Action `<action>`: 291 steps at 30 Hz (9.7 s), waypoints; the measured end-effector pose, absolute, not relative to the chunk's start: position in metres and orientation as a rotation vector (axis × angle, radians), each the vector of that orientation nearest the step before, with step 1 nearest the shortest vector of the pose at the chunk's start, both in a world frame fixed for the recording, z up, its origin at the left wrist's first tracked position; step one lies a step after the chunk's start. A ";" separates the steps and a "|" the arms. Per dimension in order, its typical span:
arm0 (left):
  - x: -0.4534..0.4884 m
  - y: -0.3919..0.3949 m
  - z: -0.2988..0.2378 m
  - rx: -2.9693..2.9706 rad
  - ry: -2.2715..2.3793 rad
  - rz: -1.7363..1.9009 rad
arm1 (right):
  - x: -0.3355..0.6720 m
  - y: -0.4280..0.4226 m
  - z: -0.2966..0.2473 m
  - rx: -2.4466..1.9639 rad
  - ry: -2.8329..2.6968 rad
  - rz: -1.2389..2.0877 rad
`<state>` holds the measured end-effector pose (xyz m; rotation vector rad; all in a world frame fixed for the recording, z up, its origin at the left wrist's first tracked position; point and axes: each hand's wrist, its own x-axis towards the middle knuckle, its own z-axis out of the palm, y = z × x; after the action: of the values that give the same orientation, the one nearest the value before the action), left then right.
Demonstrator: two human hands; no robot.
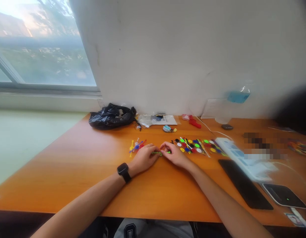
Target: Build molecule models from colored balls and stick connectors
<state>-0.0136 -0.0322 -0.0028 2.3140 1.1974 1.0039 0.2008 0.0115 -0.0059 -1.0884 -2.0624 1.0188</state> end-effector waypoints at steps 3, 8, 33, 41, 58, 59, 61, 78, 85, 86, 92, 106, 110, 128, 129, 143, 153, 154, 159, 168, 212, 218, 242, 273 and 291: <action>-0.013 -0.032 -0.003 2.314 1.200 1.002 | 0.201 0.012 -0.007 -1.097 -2.079 0.999; -0.012 -0.031 -0.005 2.318 1.203 1.007 | 0.201 0.013 -0.007 -1.100 -2.083 0.984; -0.009 -0.029 -0.003 2.338 1.289 0.989 | 0.199 0.014 -0.010 -1.074 -2.118 0.963; -0.008 -0.027 -0.004 2.344 1.323 0.968 | 0.198 0.013 -0.009 -1.085 -2.130 0.963; -0.007 -0.024 -0.004 2.315 1.322 0.945 | 0.197 0.014 -0.009 -1.078 -2.136 0.983; -0.007 -0.025 -0.004 2.315 1.323 0.941 | 0.197 0.014 -0.009 -1.072 -2.139 0.986; -0.006 -0.025 -0.004 2.318 1.337 0.938 | 0.198 0.013 -0.009 -1.060 -2.145 0.994; -0.010 -0.039 0.011 2.196 1.323 1.208 | 0.206 0.007 0.025 -1.324 -1.951 0.502; -0.014 -0.045 0.022 2.111 1.399 1.370 | 0.203 -0.001 0.030 -1.383 -1.988 0.563; -0.015 -0.046 0.022 2.101 1.402 1.371 | 0.202 -0.002 0.029 -1.332 -1.981 0.641; -0.014 -0.045 0.021 2.107 1.394 1.346 | 0.203 0.000 0.037 -1.235 -1.664 0.730; -0.013 -0.042 0.018 2.134 1.393 1.303 | 0.241 0.024 0.035 -1.687 -2.173 0.062; -0.013 -0.041 0.018 2.145 1.373 1.291 | 0.240 0.019 0.035 -1.734 -2.308 -0.002; -0.013 -0.042 0.017 2.162 1.331 1.260 | 0.231 0.016 0.038 -1.859 -2.165 0.063; -0.013 -0.042 0.017 2.161 1.329 1.263 | 0.231 0.016 0.039 -1.847 -2.134 0.072; -0.013 -0.040 0.013 2.159 1.301 1.297 | 0.235 0.021 0.038 -1.366 -1.613 0.490; -0.014 -0.039 0.012 2.159 1.297 1.295 | 0.239 0.033 0.015 -1.294 -1.811 0.370; -0.014 -0.039 0.012 2.159 1.297 1.294 | 0.238 0.032 0.015 -1.312 -1.849 0.329; -0.013 -0.038 0.011 2.160 1.284 1.286 | 0.229 0.024 0.016 -1.409 -2.014 0.085; -0.013 -0.038 0.011 2.163 1.302 1.261 | 0.223 0.023 0.013 -1.457 -2.106 -0.026; -0.012 -0.038 0.010 2.183 1.279 1.219 | 0.216 0.013 0.019 -1.592 -2.165 -0.079; -0.012 -0.036 0.008 2.186 1.267 1.239 | 0.215 0.015 0.015 -1.570 -2.141 -0.102; -0.011 -0.035 0.006 2.210 1.262 1.202 | 0.219 0.020 0.020 -1.628 -2.132 0.062; -0.011 -0.031 0.000 2.222 1.287 1.203 | 0.223 0.029 0.015 -1.667 -2.059 0.197; -0.012 -0.030 -0.002 2.587 1.428 0.902 | 0.219 0.023 0.004 -1.541 -2.121 -0.039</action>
<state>-0.0121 -0.0297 -0.0016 2.5871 1.4276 0.9017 0.2195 0.0229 0.0043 -1.5410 -2.1211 -0.0385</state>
